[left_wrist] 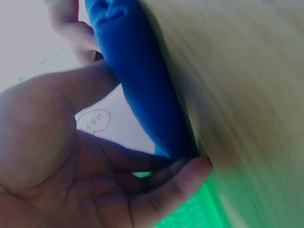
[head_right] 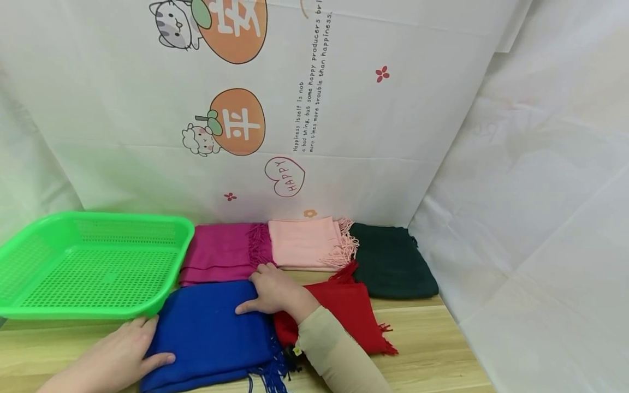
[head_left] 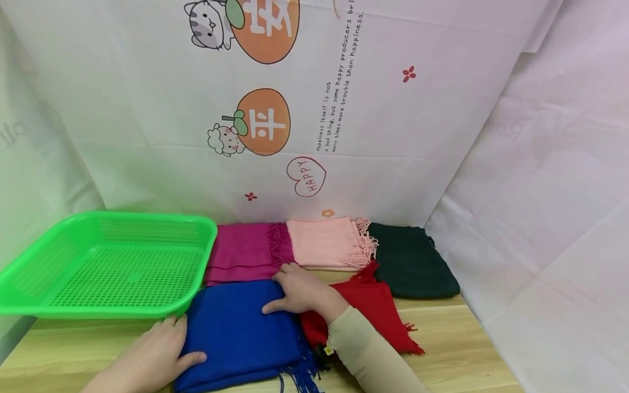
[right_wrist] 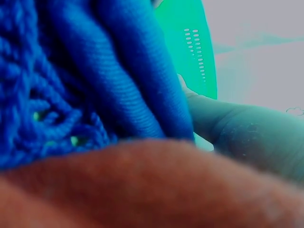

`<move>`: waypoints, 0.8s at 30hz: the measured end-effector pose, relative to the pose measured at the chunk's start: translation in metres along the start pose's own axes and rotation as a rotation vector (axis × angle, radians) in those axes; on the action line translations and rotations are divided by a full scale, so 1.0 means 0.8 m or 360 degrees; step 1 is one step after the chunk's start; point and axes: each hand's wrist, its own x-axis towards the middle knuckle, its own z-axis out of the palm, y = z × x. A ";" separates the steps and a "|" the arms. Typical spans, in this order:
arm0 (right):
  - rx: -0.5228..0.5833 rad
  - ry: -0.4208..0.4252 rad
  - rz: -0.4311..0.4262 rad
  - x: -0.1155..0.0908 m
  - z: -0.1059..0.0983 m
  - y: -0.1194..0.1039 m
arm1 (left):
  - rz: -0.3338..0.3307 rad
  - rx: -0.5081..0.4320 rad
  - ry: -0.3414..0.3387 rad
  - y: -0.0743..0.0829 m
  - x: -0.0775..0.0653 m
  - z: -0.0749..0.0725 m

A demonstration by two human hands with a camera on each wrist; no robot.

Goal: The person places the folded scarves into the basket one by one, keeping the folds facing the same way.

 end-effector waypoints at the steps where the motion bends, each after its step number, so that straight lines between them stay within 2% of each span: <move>1: 0.0004 -0.0005 0.0011 0.000 0.001 0.000 | -0.0026 -0.0007 -0.0004 0.001 0.000 0.000; 9: -0.0034 0.0012 0.0049 0.002 0.007 0.001 | -0.0191 -0.0065 -0.0002 0.011 0.003 0.004; 15: -0.0080 -0.0013 0.0109 0.003 0.006 0.000 | -0.0194 -0.0229 0.0040 0.014 0.009 0.006; 24: -0.0139 -0.0021 0.0089 0.003 0.008 -0.005 | -0.0231 -0.0457 -0.0008 0.009 0.009 0.007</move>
